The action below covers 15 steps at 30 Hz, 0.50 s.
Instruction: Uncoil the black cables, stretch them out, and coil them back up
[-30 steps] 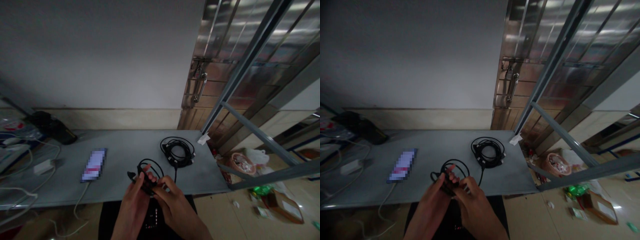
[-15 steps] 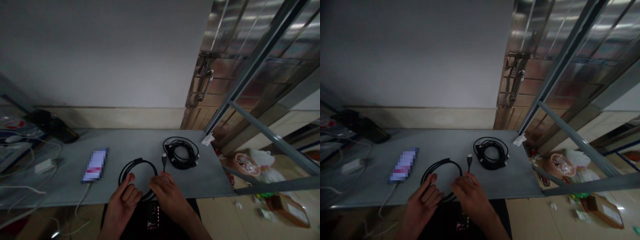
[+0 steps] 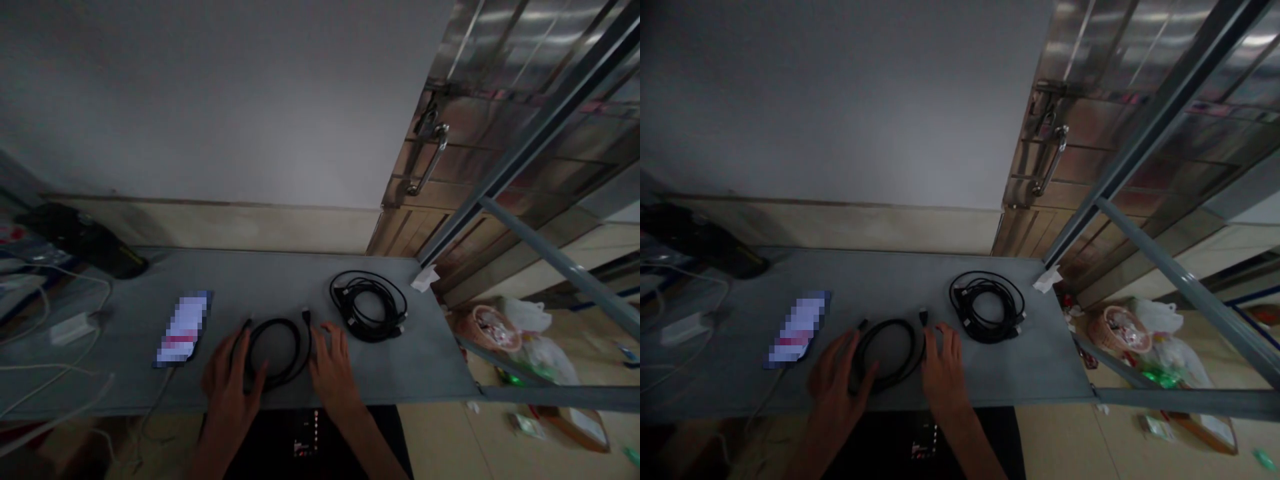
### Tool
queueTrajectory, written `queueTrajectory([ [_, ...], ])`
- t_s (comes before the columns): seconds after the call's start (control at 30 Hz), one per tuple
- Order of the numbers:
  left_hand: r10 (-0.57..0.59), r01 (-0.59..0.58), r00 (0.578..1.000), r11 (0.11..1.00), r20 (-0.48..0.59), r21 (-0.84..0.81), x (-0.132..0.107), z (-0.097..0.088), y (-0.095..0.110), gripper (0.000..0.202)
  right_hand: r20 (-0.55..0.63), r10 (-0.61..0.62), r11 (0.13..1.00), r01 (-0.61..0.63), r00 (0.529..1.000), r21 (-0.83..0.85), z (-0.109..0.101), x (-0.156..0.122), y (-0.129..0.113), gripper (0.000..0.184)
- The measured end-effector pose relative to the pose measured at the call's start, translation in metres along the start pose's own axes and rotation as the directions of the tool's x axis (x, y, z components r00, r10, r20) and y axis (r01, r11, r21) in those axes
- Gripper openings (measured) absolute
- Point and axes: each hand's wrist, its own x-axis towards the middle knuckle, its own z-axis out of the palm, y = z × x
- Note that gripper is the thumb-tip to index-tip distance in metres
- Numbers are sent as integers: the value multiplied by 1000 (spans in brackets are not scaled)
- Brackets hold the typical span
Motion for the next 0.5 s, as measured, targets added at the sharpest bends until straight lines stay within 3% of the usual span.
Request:
queueTrajectory([
  [0.07,201,-198,972,980,121,-35,-3,-4,-2,50,-53,16,998,-13,998,58,-8,-12,1,58],
  [0.17,343,-331,919,939,195,-92,-8,-6,-6,40,-96,-36,991,48,995,128,-17,-58,3,42],
  [0.23,361,-346,910,932,204,-110,-11,-5,-10,41,-23,-156,977,158,987,144,-9,-102,7,34],
  [0.33,368,-342,910,926,189,-157,-11,-1,-16,33,162,-293,940,252,942,232,26,-165,20,27],
  [0.37,367,-339,912,926,185,-167,-10,1,-18,30,261,-267,950,208,928,232,42,-180,25,31],
  [0.4,364,-335,914,927,182,-171,-7,3,-19,28,389,-163,978,96,907,186,57,-191,30,43],
  [0.43,358,-331,917,929,176,-168,-4,4,-20,27,519,-51,991,-21,853,132,71,-198,35,58],
  [0.5,338,-317,929,937,152,-149,3,8,-21,25,658,149,978,-207,738,10,93,-203,43,74],
])
